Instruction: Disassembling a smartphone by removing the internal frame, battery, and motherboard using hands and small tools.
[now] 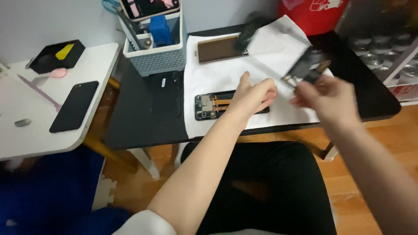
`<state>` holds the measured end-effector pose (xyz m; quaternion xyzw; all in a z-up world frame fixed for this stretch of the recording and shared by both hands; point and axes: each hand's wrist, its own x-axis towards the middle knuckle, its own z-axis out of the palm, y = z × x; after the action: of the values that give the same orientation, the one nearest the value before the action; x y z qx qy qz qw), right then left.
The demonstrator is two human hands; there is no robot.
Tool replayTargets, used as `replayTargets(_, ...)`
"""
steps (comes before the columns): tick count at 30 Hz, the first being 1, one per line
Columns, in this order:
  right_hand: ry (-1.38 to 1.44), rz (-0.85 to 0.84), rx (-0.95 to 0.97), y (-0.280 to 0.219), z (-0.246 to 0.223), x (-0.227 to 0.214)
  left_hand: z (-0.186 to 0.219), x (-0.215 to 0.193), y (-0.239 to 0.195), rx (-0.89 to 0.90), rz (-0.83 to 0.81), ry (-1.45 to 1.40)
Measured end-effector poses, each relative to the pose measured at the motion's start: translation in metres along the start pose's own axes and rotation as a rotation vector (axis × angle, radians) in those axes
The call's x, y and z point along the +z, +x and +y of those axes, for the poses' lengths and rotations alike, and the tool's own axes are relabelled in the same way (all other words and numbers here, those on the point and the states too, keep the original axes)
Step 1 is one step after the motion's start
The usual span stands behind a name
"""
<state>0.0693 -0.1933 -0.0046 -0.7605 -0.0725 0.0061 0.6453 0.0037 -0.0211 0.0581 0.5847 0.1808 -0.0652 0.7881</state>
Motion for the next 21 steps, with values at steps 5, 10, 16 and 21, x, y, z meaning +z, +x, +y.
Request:
replayTargets(5,0.002,0.206,0.144,0.071,0.05,-0.054,-0.017,-0.063,0.013,0.295,0.157,0.585)
replayTargets(10,-0.03,0.324,0.252,0.156,0.114,-0.096,-0.03,-0.143,0.012,0.62,0.277,0.983)
replayTargets(16,-0.631,0.291,0.287,0.133,0.105,-0.081,-0.045,-0.17,0.011,0.612,0.039,1.023)
replayTargets(21,-0.689,-0.18,-0.114,0.025,-0.022,0.021,-0.052,-0.174,0.013,0.667,0.068,1.001)
